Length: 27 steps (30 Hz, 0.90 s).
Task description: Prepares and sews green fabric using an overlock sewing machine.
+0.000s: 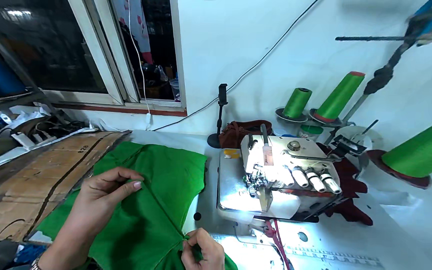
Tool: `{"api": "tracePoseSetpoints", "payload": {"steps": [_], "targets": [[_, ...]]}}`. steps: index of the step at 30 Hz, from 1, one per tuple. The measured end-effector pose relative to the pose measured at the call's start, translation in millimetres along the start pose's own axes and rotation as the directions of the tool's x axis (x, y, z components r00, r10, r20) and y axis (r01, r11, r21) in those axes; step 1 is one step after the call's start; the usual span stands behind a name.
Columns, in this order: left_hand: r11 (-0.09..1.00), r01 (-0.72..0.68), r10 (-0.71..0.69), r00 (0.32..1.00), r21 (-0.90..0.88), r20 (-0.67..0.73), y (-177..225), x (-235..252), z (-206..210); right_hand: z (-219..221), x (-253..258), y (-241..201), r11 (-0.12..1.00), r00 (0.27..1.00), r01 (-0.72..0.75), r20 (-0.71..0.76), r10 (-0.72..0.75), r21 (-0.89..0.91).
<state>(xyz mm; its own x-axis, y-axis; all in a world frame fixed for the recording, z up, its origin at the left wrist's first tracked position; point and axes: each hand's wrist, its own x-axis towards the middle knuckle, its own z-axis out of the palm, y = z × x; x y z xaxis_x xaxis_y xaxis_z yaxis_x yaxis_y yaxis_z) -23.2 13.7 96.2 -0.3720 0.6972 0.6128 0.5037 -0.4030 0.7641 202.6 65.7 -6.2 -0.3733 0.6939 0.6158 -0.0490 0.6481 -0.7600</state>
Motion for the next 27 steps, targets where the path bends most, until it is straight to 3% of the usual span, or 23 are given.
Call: {"api": "tracePoseSetpoints", "payload": {"steps": [8,27], "targets": [[0.993,0.058,-0.060,0.998,-0.105,-0.022,-8.9,-4.6,7.9,-7.3,0.7,-7.1,0.983,0.976,-0.183,0.123,0.180,0.016],[0.986,0.082,-0.087,0.996,-0.142,-0.031,-13.7,-7.4,29.2,-6.1,-2.6,10.5,0.971,0.953,-0.239,0.198,0.231,0.015]]}}
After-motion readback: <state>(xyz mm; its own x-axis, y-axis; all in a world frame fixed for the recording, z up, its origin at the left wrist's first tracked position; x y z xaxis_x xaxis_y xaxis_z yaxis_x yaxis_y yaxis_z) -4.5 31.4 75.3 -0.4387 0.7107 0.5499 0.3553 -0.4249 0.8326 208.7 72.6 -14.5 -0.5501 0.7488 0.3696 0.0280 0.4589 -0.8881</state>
